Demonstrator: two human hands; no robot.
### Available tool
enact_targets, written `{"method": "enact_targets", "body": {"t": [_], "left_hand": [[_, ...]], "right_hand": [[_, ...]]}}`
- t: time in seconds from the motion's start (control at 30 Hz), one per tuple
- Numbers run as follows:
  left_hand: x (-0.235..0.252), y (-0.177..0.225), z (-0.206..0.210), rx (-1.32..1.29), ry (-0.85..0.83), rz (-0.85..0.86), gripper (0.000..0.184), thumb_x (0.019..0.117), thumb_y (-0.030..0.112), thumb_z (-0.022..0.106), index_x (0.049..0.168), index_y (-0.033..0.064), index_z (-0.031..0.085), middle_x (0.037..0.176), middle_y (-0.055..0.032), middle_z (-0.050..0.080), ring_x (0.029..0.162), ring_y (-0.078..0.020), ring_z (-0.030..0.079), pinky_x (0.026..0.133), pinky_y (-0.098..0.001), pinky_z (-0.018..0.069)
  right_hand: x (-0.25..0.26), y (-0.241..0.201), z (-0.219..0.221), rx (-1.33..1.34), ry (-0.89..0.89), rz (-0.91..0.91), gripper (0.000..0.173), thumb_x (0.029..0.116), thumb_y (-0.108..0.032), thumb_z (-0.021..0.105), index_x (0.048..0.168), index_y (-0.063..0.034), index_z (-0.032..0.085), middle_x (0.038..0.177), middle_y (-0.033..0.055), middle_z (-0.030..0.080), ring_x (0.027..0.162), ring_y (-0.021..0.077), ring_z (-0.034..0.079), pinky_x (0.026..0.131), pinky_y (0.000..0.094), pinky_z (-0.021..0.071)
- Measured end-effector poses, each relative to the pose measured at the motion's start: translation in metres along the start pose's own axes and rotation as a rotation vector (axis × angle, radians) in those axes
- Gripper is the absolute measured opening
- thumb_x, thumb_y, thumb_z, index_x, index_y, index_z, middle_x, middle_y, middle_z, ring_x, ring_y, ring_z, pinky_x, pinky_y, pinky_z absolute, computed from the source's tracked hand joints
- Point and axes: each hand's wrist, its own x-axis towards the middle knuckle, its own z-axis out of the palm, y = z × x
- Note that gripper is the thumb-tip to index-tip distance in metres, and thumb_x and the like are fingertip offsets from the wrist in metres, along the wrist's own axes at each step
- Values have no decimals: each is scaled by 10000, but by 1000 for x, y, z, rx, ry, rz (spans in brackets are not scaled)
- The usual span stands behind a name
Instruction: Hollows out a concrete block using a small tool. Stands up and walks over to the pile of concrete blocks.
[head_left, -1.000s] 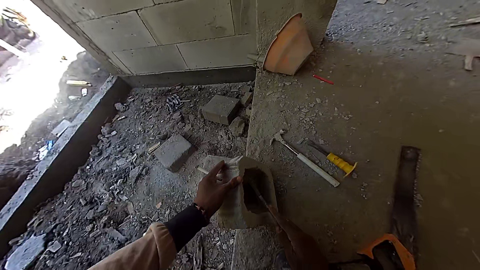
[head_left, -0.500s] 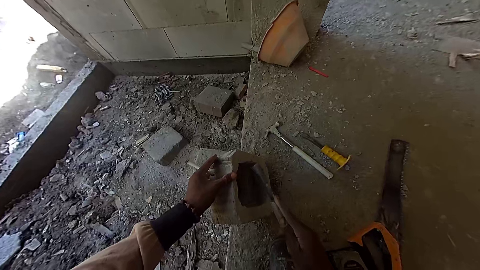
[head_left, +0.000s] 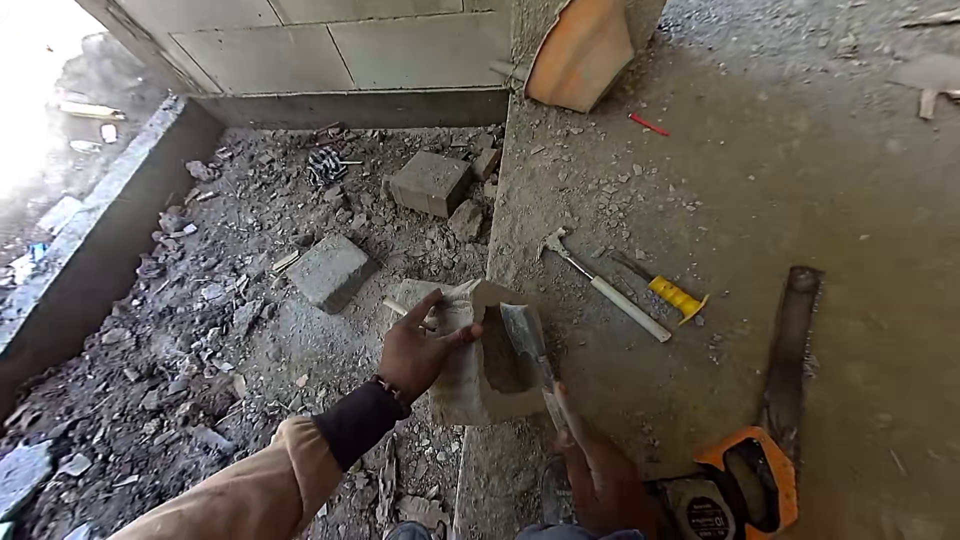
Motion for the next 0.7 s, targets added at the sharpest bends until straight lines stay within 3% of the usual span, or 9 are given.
{"method": "enact_targets", "body": {"t": [0.03,0.07,0.1,0.2,0.3,0.4,0.5,0.6,0.7], "left_hand": [[1,0,0,2,-3,4,797,813,468,861,1499,226,536,1267,-125,687,833,-265,688,762,-533,572],[1,0,0,3,-3,16,779,821,465,856,1487,207,545,1321,-124,665,907,-286,696,798,-554,571],[5,0,-1,12,6,34,747,826,479,848,1456,190,571,1316,-135,666,954,-311,702,811,-577,573],[18,8,-6,26,7,-6,679,834,533,815,1342,115,644,1258,-162,677,1119,-368,650,920,-637,517],[28,16,-12,47,-52,-60,769,833,509,824,1417,75,577,1298,-209,642,1151,-417,616,931,-653,496],[27,7,-15,19,-40,-84,809,806,471,860,1452,95,550,1348,-205,624,1126,-406,631,909,-648,508],[23,0,-14,8,85,-99,747,770,476,886,1373,113,636,1291,-135,683,1119,-357,660,918,-632,523],[22,2,-26,92,151,-99,716,751,516,884,1320,131,683,1249,-157,700,1131,-385,658,918,-671,506],[29,3,-37,140,194,-162,717,732,596,868,1278,156,717,1214,-184,701,1163,-399,637,954,-680,474]], "right_hand": [[0,2,2,-99,-76,44,482,1080,-255,420,1558,-253,479,914,96,707,656,203,665,566,399,583],[3,1,1,-153,-202,132,491,1089,-280,416,1578,-312,436,943,119,723,704,264,697,612,478,592],[7,1,2,-172,-260,174,496,1091,-294,413,1584,-344,416,956,123,729,724,288,707,629,512,594],[14,2,-6,-47,-385,291,514,1096,-411,396,1607,-376,351,954,100,725,696,250,680,641,487,583],[6,15,-10,163,-533,437,726,1048,-553,464,1661,-303,168,890,92,688,641,216,648,623,462,589],[-7,18,-4,86,-467,355,630,1080,-467,411,1646,-234,263,917,118,713,685,247,666,661,505,582],[-1,11,-4,138,-353,321,545,1100,-376,368,1629,-253,323,828,63,693,594,188,622,573,438,570],[-3,10,0,224,-237,333,534,1109,-395,334,1625,-259,338,722,-5,647,485,126,539,461,357,519],[0,13,10,247,-180,342,542,1105,-433,327,1626,-287,331,692,-40,649,447,118,541,415,347,518]]}}
